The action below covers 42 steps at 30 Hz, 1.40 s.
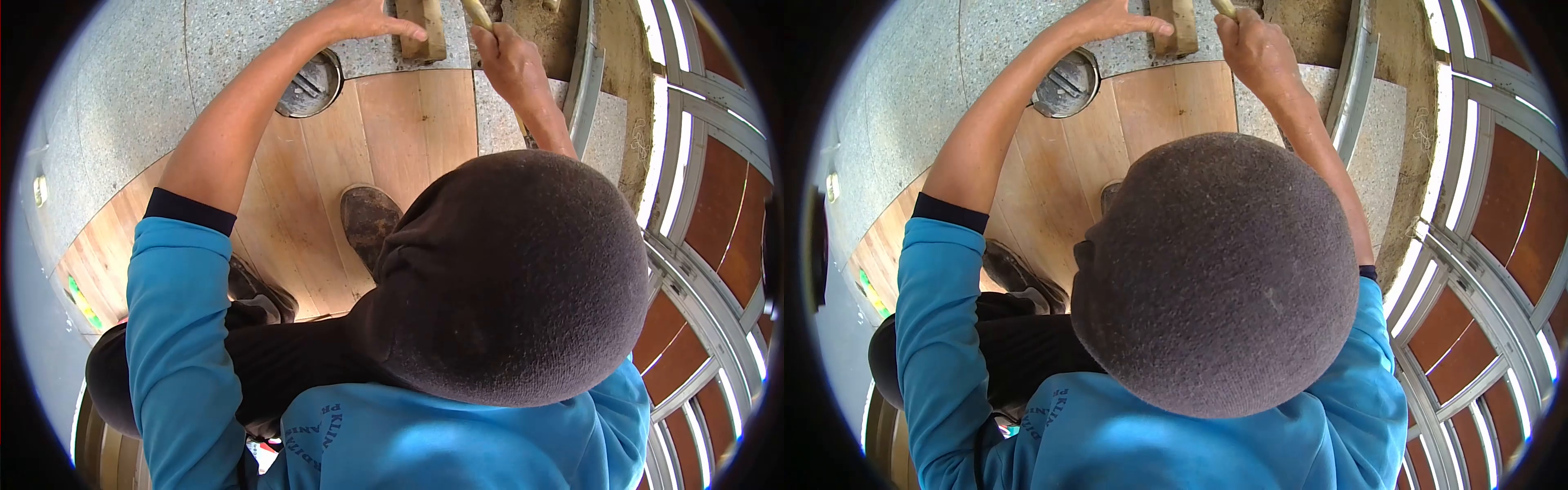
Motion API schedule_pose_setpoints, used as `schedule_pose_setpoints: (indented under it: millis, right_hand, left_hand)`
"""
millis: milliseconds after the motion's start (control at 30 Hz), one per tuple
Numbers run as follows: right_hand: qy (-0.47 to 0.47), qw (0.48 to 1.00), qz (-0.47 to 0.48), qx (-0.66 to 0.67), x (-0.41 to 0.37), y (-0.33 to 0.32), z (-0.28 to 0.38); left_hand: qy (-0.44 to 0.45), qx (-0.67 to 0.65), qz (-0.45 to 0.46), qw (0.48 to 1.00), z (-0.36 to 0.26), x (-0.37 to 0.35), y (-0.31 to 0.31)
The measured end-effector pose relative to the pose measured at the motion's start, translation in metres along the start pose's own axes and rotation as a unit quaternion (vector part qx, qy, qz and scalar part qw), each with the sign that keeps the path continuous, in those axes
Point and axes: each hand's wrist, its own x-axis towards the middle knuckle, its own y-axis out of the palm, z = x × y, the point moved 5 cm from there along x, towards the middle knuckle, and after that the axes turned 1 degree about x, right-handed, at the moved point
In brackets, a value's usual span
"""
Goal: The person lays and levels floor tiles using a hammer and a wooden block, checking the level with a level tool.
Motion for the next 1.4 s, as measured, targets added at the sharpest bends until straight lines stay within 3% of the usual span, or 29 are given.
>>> schedule_pose_setpoints:
  millis: [100,200,233,300,367,467,567,700,933,1033,1100,1300,1400]
  right_hand:
    - [-0.034,0.999,0.012,0.010,0.004,0.009,0.006]
    - [-0.068,0.997,0.007,0.034,0.007,0.013,0.017]
    - [-0.081,0.996,-0.002,0.039,0.008,0.012,0.019]
    - [0.038,0.993,-0.011,0.112,0.007,0.018,0.002]
    - [0.149,0.973,-0.001,0.175,0.013,0.018,-0.011]
    - [0.264,0.930,0.036,0.255,0.023,0.029,-0.032]
    - [0.320,0.865,0.049,0.383,0.034,0.045,-0.031]
    - [0.331,0.827,0.080,0.447,0.039,0.060,-0.024]
    - [0.286,0.844,0.108,0.440,0.036,0.066,0.003]
    - [0.274,0.833,0.108,0.468,0.035,0.059,0.019]
    - [0.278,0.812,0.101,0.502,0.035,0.056,0.023]
    - [0.257,0.827,0.135,0.482,0.042,0.048,0.047]
    - [0.202,0.917,0.045,0.341,0.048,0.040,0.040]
  left_hand:
    - [0.049,0.064,-0.026,0.996,0.004,0.010,0.005]
    - [0.015,0.114,0.046,0.992,0.008,0.010,0.010]
    - [0.021,0.148,0.029,0.988,0.004,0.005,0.011]
    - [0.036,0.221,-0.013,0.974,0.002,-0.004,0.020]
    - [0.164,0.209,-0.249,0.931,0.038,0.017,0.035]
    - [-0.065,0.043,-0.143,0.987,0.021,0.017,0.027]
    - [-0.192,-0.071,-0.060,0.977,0.016,0.029,0.036]
    - [-0.220,-0.095,-0.133,0.962,0.019,0.033,0.051]
    - [-0.245,-0.137,-0.180,0.943,0.019,0.014,0.043]
    - [-0.197,-0.111,-0.268,0.936,0.010,0.004,0.035]
    - [-0.216,-0.139,-0.228,0.939,0.012,0.004,0.033]
    - [-0.271,-0.168,-0.055,0.946,0.020,0.005,0.020]
    - [-0.285,-0.202,-0.027,0.937,0.019,0.001,0.017]
